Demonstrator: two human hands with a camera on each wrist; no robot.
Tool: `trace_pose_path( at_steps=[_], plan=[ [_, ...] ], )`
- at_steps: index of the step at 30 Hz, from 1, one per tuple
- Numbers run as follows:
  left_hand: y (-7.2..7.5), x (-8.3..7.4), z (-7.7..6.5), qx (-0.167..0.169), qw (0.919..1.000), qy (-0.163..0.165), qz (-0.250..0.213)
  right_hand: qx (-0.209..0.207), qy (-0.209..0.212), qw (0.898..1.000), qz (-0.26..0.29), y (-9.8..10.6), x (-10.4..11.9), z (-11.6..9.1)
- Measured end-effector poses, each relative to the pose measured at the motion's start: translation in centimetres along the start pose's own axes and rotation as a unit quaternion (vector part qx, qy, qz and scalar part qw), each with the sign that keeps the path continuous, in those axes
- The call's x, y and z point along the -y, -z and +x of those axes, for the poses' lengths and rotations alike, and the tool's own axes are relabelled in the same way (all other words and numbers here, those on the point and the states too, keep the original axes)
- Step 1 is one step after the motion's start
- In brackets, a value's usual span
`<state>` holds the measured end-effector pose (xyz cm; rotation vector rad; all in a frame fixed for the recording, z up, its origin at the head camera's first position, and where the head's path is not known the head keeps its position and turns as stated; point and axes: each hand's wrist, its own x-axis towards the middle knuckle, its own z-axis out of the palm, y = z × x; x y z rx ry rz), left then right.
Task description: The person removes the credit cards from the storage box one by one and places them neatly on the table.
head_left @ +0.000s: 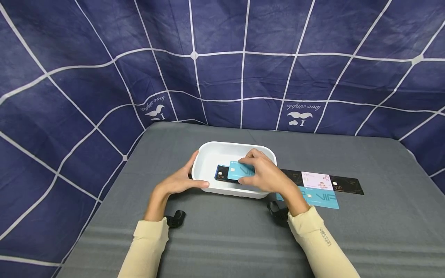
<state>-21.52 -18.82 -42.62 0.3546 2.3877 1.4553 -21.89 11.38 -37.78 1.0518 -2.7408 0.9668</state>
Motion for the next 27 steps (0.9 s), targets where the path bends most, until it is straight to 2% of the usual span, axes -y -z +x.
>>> trace_pose_path(
  at_steps=[7,17,27],
  plan=[
    [0.2,-0.1,-0.1,0.009,0.9999,-0.006,-0.007,0.012,-0.013,1.000,-0.009,1.7,-1.1,-2.3],
    [0.0,-0.3,-0.1,0.009,0.9999,-0.006,-0.007,0.003,-0.008,0.999,-0.051,4.0,-3.5,-6.1],
    [-0.1,0.1,0.1,0.000,0.9999,-0.009,-0.009,-0.027,-0.008,0.993,-0.113,6.7,-6.9,-12.7]
  ],
)
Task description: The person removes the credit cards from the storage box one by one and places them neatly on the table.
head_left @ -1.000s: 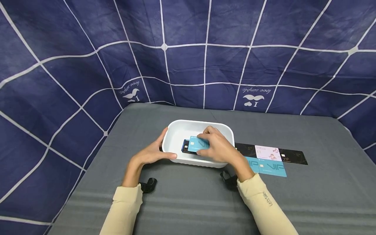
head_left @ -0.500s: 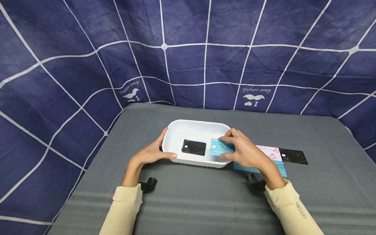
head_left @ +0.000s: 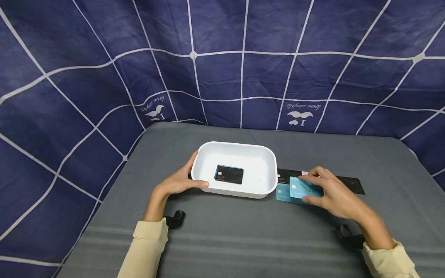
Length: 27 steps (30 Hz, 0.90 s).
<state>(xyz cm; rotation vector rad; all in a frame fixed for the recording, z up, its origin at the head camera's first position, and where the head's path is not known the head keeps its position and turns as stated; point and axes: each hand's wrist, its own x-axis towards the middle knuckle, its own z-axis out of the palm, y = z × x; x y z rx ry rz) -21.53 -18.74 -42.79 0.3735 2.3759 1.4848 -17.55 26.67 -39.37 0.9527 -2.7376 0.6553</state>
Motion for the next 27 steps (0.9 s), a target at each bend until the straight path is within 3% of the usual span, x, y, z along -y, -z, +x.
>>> trace_pose_path(
  at_steps=[9,19,27],
  plan=[
    [0.2,-0.3,-0.2,-0.005,0.9999,-0.001,0.016,-0.024,0.003,0.999,-0.037,0.8,-2.7,-3.7],
    [0.0,-0.1,-0.3,-0.006,0.9999,-0.011,0.011,-0.016,-0.057,0.996,-0.066,1.0,-5.6,-7.8],
    [0.0,-0.1,-0.2,-0.002,0.9998,-0.018,0.007,-0.028,-0.047,0.993,-0.102,0.9,-7.4,-10.2]
  ],
)
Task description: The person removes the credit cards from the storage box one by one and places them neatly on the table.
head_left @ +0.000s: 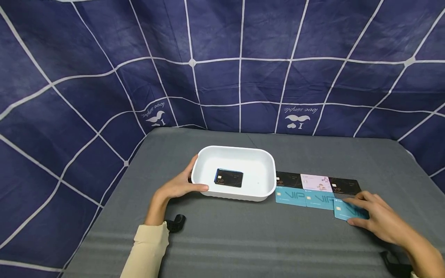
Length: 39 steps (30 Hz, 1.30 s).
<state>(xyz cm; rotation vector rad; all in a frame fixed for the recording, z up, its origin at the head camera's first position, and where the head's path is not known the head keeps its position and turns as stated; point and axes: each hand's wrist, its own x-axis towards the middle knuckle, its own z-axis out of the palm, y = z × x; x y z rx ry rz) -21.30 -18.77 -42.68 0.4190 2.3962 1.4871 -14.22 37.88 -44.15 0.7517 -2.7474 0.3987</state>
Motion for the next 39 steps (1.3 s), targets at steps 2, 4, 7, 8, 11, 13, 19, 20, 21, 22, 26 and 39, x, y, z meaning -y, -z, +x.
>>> trace_pose_path(
  at_steps=[2,4,7,8,11,13,19,20,21,22,26,39],
  plan=[
    [0.0,-0.1,-0.1,-0.001,1.0000,0.002,0.000,-0.007,0.000,1.000,0.000,-0.2,-0.3,-0.1],
    [0.0,-0.1,-0.1,-0.003,1.0000,0.005,0.002,-0.006,-0.007,1.000,0.002,-0.4,-0.6,-0.1],
    [0.0,-0.2,-0.1,-0.003,1.0000,0.007,0.001,0.012,-0.031,0.999,0.015,-0.5,-0.8,0.0],
    [-0.1,-0.2,-0.1,-0.002,1.0000,0.008,0.001,0.020,-0.041,0.999,0.023,-0.4,-0.8,0.0],
    [-0.1,-0.2,-0.1,-0.003,0.9999,0.010,0.003,0.038,-0.058,0.997,0.044,-0.3,-1.0,0.1],
    [-0.1,-0.2,-0.1,-0.002,1.0000,0.008,0.002,0.047,-0.061,0.996,0.049,-0.2,-1.2,0.1],
    [-0.1,-0.3,-0.1,0.005,1.0000,0.002,-0.008,0.073,-0.063,0.994,0.055,0.0,-2.1,0.5],
    [-0.1,-0.3,-0.1,0.006,0.9999,0.003,-0.008,0.077,-0.067,0.993,0.059,0.0,-2.2,0.5],
    [-0.1,-0.3,-0.1,0.006,0.9999,0.004,-0.009,0.079,-0.072,0.992,0.061,0.1,-2.3,0.6],
    [-0.1,-0.2,-0.1,0.005,0.9999,0.004,-0.009,0.079,-0.075,0.992,0.065,0.1,-2.5,0.6],
    [-0.1,-0.2,0.0,0.004,0.9999,0.007,-0.009,0.080,-0.086,0.990,0.076,0.2,-2.9,0.3],
    [-0.2,-0.1,0.0,0.004,0.9999,0.008,-0.012,0.066,-0.093,0.990,0.077,0.0,-2.2,0.0]
  ],
)
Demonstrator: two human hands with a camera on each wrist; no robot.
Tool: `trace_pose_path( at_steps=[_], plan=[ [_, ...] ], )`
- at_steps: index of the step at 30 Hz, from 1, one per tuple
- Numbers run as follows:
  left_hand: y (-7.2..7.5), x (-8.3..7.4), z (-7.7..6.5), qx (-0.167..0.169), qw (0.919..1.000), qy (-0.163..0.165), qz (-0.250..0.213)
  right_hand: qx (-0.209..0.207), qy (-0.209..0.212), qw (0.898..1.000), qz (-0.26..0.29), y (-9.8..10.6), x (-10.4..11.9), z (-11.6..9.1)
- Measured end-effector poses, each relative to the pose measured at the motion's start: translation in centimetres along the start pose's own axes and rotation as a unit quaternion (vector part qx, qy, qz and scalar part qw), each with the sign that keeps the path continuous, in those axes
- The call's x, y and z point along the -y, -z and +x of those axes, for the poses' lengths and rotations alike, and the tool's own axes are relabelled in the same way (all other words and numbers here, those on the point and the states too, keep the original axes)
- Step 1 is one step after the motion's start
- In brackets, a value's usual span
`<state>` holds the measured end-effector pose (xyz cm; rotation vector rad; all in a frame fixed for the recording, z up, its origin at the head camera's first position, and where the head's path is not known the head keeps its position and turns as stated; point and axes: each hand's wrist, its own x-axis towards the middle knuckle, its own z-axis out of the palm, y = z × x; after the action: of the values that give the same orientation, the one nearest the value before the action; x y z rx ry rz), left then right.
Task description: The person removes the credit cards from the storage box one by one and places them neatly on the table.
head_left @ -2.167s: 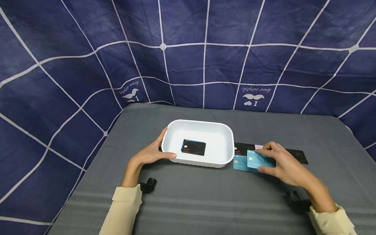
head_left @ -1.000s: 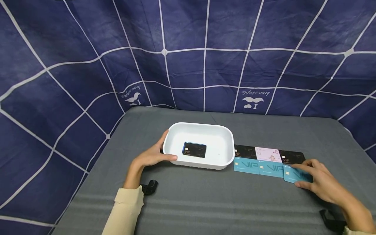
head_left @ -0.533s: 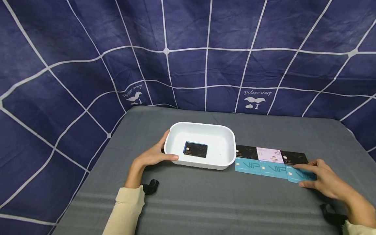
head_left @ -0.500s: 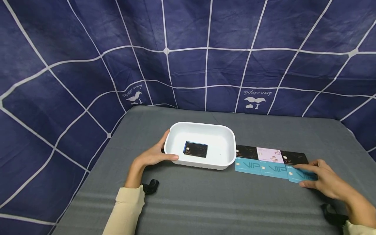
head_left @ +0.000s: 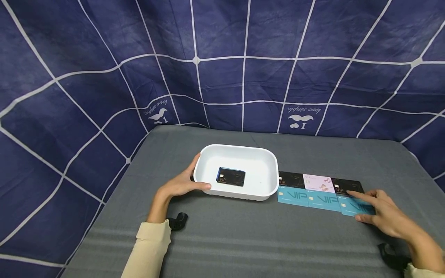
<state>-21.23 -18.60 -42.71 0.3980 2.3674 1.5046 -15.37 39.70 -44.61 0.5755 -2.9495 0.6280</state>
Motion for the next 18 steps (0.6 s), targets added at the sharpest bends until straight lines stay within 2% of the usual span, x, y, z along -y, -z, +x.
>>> trace_pose_path(
  at_steps=[5,9,12,18],
  plan=[
    [0.02,-0.04,-0.01,0.004,1.0000,-0.005,-0.004,0.010,-0.035,0.999,0.030,-0.18,0.32,-0.03],
    [0.06,-0.11,0.02,0.005,0.9999,-0.010,-0.008,-0.004,-0.039,0.998,0.043,-0.33,0.29,-0.19],
    [0.11,-0.09,0.05,0.005,0.9999,-0.009,-0.007,-0.013,-0.050,0.998,0.034,-0.32,0.36,-0.18],
    [0.17,0.02,0.07,0.003,1.0000,0.000,-0.001,-0.003,-0.076,0.997,0.015,-0.06,0.53,0.12]
  ],
)
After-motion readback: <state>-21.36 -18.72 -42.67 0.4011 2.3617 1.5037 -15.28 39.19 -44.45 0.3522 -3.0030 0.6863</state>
